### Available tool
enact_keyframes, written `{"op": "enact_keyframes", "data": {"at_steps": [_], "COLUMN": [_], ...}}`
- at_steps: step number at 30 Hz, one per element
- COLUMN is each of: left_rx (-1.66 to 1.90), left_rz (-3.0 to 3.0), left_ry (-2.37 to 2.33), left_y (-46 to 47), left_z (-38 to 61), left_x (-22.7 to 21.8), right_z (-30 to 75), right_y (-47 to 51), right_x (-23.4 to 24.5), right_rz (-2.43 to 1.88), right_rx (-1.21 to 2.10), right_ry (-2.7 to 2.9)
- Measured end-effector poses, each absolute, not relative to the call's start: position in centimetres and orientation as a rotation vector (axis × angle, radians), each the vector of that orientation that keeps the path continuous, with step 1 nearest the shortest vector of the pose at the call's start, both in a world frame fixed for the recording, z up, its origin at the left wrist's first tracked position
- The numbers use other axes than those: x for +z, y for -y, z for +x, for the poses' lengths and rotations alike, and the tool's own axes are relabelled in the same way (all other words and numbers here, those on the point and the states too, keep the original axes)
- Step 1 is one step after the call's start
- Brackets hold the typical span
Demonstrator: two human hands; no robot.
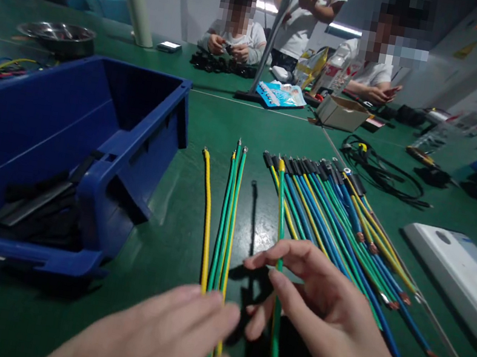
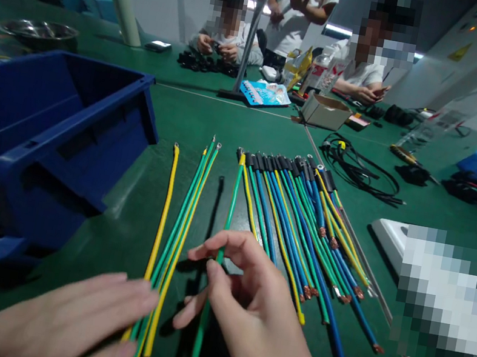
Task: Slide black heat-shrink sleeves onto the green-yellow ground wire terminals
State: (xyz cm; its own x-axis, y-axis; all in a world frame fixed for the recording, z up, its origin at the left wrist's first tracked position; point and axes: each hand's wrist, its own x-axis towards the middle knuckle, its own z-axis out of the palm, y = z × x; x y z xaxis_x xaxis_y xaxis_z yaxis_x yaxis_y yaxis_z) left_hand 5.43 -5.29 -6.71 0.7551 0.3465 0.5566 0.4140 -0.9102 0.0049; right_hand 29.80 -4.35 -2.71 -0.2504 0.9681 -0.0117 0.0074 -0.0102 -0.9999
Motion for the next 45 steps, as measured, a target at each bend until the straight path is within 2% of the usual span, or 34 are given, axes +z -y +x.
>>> {"op": "enact_keyframes", "data": {"at_steps": [4,7,13,24,39,45], "left_rx": [-0.519,-0.328,-0.388,-0.286,-0.517,-0.366], "left_rz": [-2.802,-2.801,-2.727,-2.716,-2.701,-2.667], "left_ry": [1.024,1.073,0.93,0.864,0.92,0.906], "left_y": [3.9,4.1,3.5,3.8,4.8,5.0], "left_z": [4.2,4.3,5.3,5.2,4.7,4.6], "left_x": [-6.3,-6.1,-6.4,-6.3,-7.2,-6.5], "right_z": [30.5,30.3,29.4,29.4,29.3,29.4], "right_y": [3.6,3.3,3.1,3.4,3.8,3.7], "right_x": [-3.0,-2.9,-3.0,-3.0,-2.8,-2.9], "right_rz": [-1.197,-1.256,-1.245,-1.203,-1.216,-1.207], "right_rx": [1.519,1.592,1.602,1.656,1.596,1.549], "right_ry": [1.273,1.162,1.177,1.263,1.358,1.319]}}
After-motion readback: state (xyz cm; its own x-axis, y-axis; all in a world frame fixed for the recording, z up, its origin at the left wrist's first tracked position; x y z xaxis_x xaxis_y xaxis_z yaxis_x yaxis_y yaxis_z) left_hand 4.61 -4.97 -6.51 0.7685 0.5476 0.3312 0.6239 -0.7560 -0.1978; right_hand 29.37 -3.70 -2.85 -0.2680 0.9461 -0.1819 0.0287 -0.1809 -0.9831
